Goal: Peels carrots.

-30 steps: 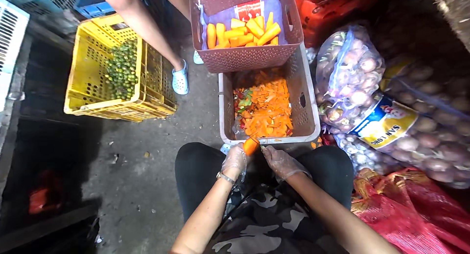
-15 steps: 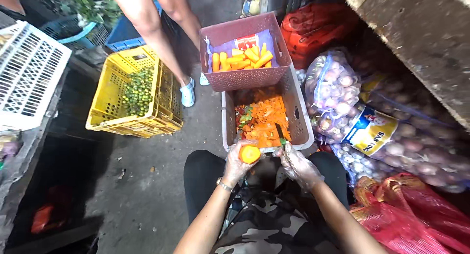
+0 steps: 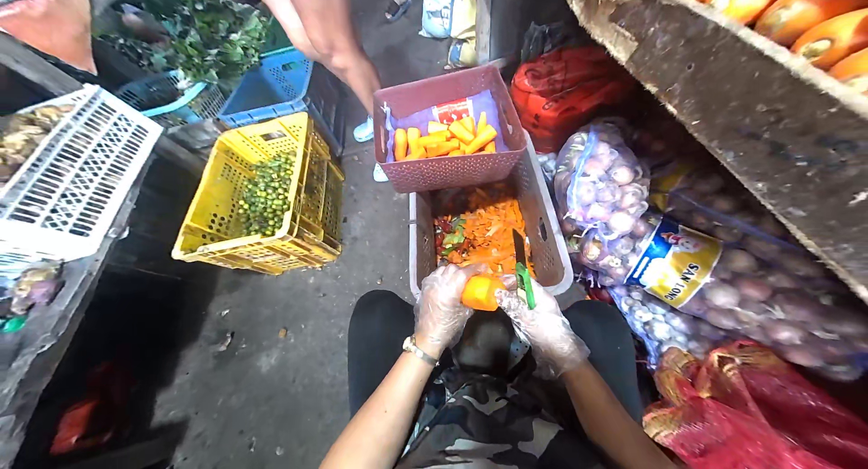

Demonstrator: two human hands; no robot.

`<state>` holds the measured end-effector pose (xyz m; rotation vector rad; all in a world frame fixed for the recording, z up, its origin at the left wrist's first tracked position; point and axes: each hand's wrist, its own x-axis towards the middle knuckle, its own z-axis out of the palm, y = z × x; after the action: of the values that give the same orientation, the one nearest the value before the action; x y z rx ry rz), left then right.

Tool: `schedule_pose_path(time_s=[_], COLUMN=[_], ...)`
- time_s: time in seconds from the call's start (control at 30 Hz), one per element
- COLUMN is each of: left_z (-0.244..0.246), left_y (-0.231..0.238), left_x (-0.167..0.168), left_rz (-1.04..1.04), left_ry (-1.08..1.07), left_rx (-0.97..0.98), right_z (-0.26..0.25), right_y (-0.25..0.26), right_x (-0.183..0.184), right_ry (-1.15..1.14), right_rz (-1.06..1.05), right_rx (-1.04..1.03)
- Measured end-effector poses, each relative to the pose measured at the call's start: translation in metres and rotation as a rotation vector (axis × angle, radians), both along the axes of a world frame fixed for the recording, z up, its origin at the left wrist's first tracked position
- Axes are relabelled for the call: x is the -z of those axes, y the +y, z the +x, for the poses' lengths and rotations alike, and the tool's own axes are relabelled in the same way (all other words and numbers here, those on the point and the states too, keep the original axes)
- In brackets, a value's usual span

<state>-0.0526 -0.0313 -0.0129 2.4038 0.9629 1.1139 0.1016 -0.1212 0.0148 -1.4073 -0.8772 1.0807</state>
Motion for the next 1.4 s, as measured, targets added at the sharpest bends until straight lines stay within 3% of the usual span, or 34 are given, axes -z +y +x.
schedule_pose_path(time_s=[0.1,0.23,0.3,0.47,0.6,0.67,0.73,0.83,0.97,1.23,1.4], left_z=[0.003,0.004,0.007,0.015,0.013,0.007,0.002,0.003,0.019,0.094,0.102], left_y=[0.001,-0.006,-0.001,-0.007,-0.003,-0.001,0.001,0.009,0.043,0.183,0.229], left_x=[-0.011,-0.020,-0.021,-0.019,-0.009,-0.001,0.011,0.017,-0.015,-0.087,-0.069], left_rz=[-0.064,-0.563,-0.701,-0.787,-0.768,-0.764,-0.791,-1.066,-1.452,-1.259,-1.200], left_ry=[0.169,0.408,0.431,0.497,0.505,0.411,0.123,-0.350,-0.703,-1.024,-1.034], left_rx=[-0.036,-0.081,-0.105,-0.134,-0.148,-0.118,-0.055,-0.056,-0.096,0.033,-0.212], right_z=[0.004,0.015,0.018,0.021,0.029,0.043,0.056,0.060,0.059,0.061,0.060], right_y=[0.007,0.003,0.009,0.033,0.045,0.050,0.050,0.052,0.052,0.057,0.056], right_x=[0.000,0.012,0.008,0.003,0.009,0.021,0.044,0.060,0.061,0.066,0.064], right_ry=[-0.033,-0.287,-0.347,-0.649,-0.710,-0.651,-0.533,-0.385,-0.295,-0.244,-0.241], right_rz=[-0.192,-0.206,-0.156,-0.266,-0.352,-0.420,-0.406,-0.348,-0.332,-0.285,-0.286], right_rx=[0.057,0.064,0.041,-0.275,-0.208,-0.166,-0.081,0.046,0.138,0.182,0.172])
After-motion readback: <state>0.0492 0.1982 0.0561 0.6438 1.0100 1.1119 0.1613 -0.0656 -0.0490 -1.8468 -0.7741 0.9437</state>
